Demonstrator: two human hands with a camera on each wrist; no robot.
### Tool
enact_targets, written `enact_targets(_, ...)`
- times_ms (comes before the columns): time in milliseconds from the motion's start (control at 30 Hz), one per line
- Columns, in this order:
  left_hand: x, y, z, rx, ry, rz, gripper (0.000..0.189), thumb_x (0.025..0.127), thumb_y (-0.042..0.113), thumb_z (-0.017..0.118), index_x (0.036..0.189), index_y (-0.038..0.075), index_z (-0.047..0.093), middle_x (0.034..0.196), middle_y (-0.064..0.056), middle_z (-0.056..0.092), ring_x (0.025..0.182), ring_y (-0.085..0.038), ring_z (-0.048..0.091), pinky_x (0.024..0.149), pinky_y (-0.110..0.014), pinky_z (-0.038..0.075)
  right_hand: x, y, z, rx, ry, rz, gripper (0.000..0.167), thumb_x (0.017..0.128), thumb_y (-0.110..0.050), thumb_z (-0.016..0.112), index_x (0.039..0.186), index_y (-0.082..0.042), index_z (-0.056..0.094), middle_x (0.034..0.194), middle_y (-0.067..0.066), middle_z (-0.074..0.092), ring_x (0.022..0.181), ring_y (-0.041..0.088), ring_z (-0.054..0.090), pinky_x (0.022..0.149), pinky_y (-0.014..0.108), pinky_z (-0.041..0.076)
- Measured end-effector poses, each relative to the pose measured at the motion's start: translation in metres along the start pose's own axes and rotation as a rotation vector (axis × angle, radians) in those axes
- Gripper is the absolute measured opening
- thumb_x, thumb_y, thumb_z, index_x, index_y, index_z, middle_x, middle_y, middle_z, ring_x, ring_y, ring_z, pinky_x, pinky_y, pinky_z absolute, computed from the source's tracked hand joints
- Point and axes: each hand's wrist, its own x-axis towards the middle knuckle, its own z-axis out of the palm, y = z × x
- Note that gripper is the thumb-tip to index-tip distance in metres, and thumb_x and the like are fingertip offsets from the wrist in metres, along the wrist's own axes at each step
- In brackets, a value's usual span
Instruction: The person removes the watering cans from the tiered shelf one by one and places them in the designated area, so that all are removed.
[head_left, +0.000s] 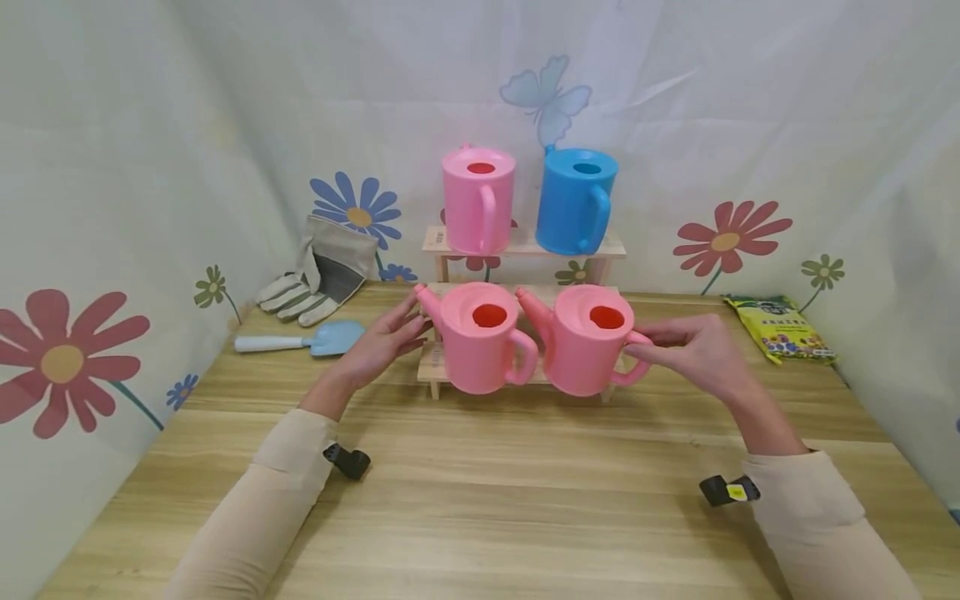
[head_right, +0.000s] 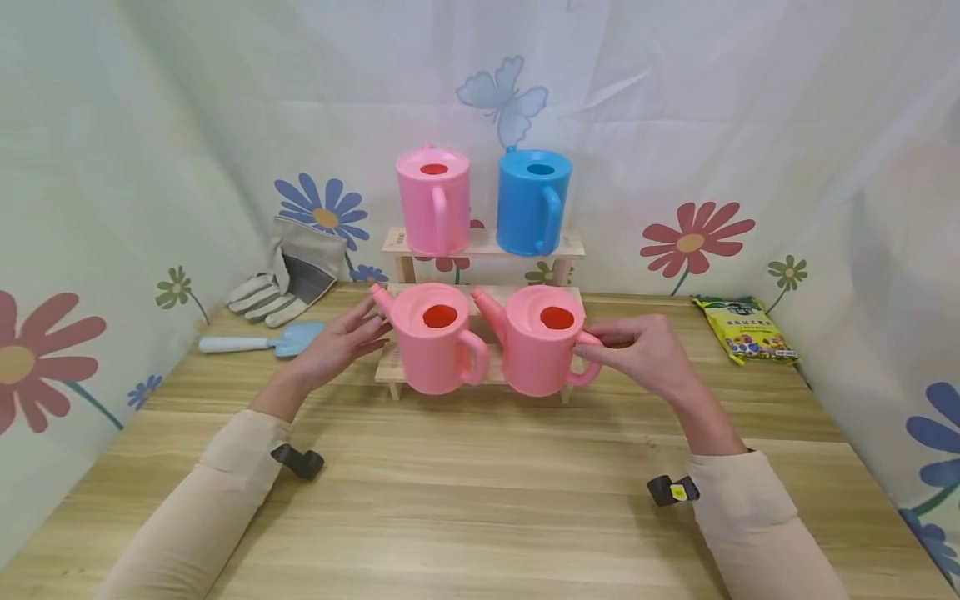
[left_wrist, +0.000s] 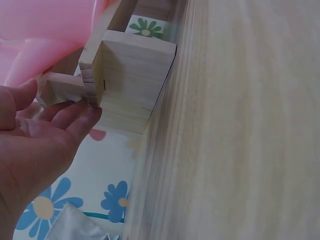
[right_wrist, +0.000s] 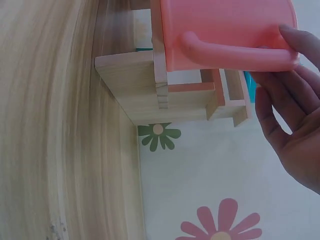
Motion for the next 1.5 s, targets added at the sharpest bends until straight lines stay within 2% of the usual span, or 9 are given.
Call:
enact_targets(133, 0.000, 0.001, 0.000, 0.007, 0.001, -0.004, 0.062, 0.109, 0.025, 0.044, 0.163, 0.027, 0.013, 0.166, -0.007, 0.016, 0.147, -0.030, 0.028, 0.116, -0.050, 0.029, 0.000, -0.001, 0.000, 0.032, -0.017, 0.041, 0.037, 0.088, -0.028, 0.080, 0.118, -0.007, 0.076, 0.101, 0.006, 0.076, 0.090, 0.014, 0.072, 0.078, 0.023, 0.057)
enact_targets(400, 0.001, 0.000, -0.002, 0.020, 0.001, -0.007, 0.061, 0.109, 0.025, 0.042, 0.163, 0.025, 0.013, 0.166, -0.009, 0.018, 0.148, -0.030, 0.027, 0.116, -0.052, 0.029, 0.003, -0.014, 0.002, 0.115, -0.023, 0.301, 0.055, 0.084, -0.049, 0.078, 0.121, -0.009, 0.074, 0.108, 0.007, 0.075, 0.109, 0.029, 0.058, 0.093, 0.051, 0.049)
enact_targets(600, 0.002, 0.000, 0.000, 0.004, -0.002, -0.010, 0.061, 0.109, 0.024, 0.043, 0.163, 0.026, 0.015, 0.165, -0.008, 0.018, 0.148, -0.029, 0.028, 0.115, -0.051, 0.030, 0.000, -0.016, -0.006, 0.158, 0.028, 0.322, 0.055, 0.086, -0.046, 0.078, 0.122, -0.005, 0.073, 0.105, 0.002, 0.075, 0.110, 0.027, 0.055, 0.092, 0.048, 0.045)
enact_targets(733, -0.001, -0.003, 0.002, 0.002, 0.011, -0.016, 0.061, 0.109, 0.019, 0.044, 0.163, 0.021, 0.014, 0.165, -0.012, 0.019, 0.147, -0.032, 0.029, 0.114, -0.052, 0.032, -0.006, -0.016, -0.016, 0.255, 0.095, 0.237, 0.042, 0.090, -0.032, 0.077, 0.120, -0.003, 0.074, 0.100, 0.000, 0.076, 0.103, 0.021, 0.062, 0.088, 0.034, 0.050)
enact_targets(867, -0.003, -0.006, 0.003, -0.001, 0.014, -0.017, 0.061, 0.109, 0.017, 0.044, 0.163, 0.020, 0.015, 0.164, -0.014, 0.021, 0.146, -0.033, 0.030, 0.113, -0.052, 0.033, -0.010, -0.014, -0.035, 0.560, 0.138, 0.037, 0.023, 0.095, -0.002, 0.067, 0.115, 0.007, 0.072, 0.095, 0.007, 0.076, 0.093, 0.020, 0.070, 0.087, 0.024, 0.054)
enact_targets(1000, -0.002, -0.008, 0.003, -0.004, 0.004, -0.003, 0.060, 0.109, 0.017, 0.043, 0.163, 0.020, 0.015, 0.164, -0.014, 0.021, 0.146, -0.033, 0.029, 0.114, -0.053, 0.032, -0.016, -0.013, -0.062, 0.830, 0.131, -0.176, 0.024, 0.095, 0.018, 0.052, 0.115, 0.019, 0.065, 0.093, 0.016, 0.075, 0.089, 0.025, 0.072, 0.088, 0.026, 0.055)
enact_targets(1200, -0.001, -0.008, 0.002, -0.013, 0.011, -0.006, 0.058, 0.110, 0.017, 0.041, 0.162, 0.018, 0.017, 0.164, -0.014, 0.020, 0.146, -0.035, 0.029, 0.113, -0.054, 0.033, -0.024, -0.008, -0.093, 0.911, 0.300, -0.238, 0.025, 0.093, 0.020, 0.053, 0.116, 0.026, 0.058, 0.090, 0.022, 0.074, 0.087, 0.029, 0.073, 0.090, 0.028, 0.055)
enact_targets(1367, 0.002, -0.008, 0.000, 0.002, 0.051, 0.006, 0.055, 0.110, 0.020, 0.039, 0.162, 0.016, 0.020, 0.163, -0.014, 0.024, 0.145, -0.035, 0.032, 0.111, -0.052, 0.036, -0.022, 0.001, -0.099, 0.613, 0.510, 0.090, 0.028, 0.090, -0.006, 0.074, 0.115, 0.006, 0.073, 0.081, 0.004, 0.076, 0.088, 0.016, 0.069, 0.076, 0.018, 0.055)
enact_targets(1500, 0.004, -0.007, 0.001, -0.009, 0.069, 0.012, 0.054, 0.110, 0.020, 0.039, 0.161, 0.015, 0.022, 0.162, -0.014, 0.027, 0.144, -0.035, 0.034, 0.110, -0.053, 0.037, -0.012, 0.019, -0.084, 0.325, 0.555, 0.367, 0.031, 0.082, -0.032, 0.084, 0.107, -0.014, 0.080, 0.076, -0.014, 0.073, 0.091, 0.011, 0.056, 0.060, 0.012, 0.047)
